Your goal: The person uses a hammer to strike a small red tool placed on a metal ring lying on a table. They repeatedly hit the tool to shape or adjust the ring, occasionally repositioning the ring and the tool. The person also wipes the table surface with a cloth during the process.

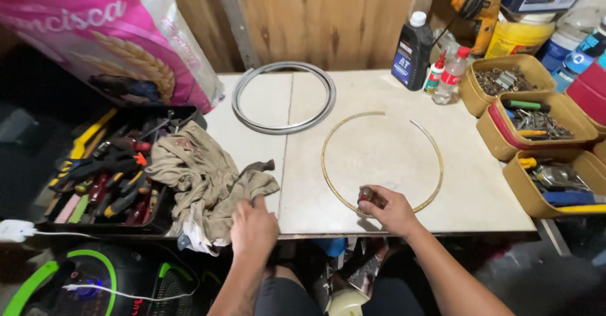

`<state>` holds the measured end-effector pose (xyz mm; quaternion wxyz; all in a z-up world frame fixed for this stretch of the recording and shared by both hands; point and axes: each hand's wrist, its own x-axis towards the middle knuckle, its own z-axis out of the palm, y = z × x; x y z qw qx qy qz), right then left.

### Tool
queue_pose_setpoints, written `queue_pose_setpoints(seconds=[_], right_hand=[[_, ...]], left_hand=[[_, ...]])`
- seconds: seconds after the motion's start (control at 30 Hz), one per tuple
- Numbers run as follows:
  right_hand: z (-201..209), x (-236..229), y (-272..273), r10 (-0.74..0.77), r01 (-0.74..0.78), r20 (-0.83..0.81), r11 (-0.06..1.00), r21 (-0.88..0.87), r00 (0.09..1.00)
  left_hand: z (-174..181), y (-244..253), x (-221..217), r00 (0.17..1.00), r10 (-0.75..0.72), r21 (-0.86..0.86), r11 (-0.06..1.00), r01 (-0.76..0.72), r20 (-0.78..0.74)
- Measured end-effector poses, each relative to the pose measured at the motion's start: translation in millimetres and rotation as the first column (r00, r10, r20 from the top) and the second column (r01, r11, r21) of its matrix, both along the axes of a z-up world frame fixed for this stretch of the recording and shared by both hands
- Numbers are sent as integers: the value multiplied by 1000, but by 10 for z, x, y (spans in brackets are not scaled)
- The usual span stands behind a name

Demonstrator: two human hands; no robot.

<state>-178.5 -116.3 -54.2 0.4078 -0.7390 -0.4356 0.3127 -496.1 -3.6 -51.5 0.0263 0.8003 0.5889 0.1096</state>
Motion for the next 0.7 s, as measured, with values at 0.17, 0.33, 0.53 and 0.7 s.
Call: queue_pose_setpoints(seconds=[0.17,0.33,0.53,0.7], right_hand=[[-334,129,89,43,-46,52,996,75,998],[-206,171,24,30,-31,13,998,62,999],[-149,172,-4,39,-15,-203,993,115,978],[10,177,-26,-5,17,-265,999,45,964]], left_hand=[[36,78,62,988,154,-186,970,-157,-27],[267,-30,76,911,257,-419,902,-106,322],[652,-476,316,833,266,-422,906,-44,486],[561,-580,371,909,133,-340,940,10,394]])
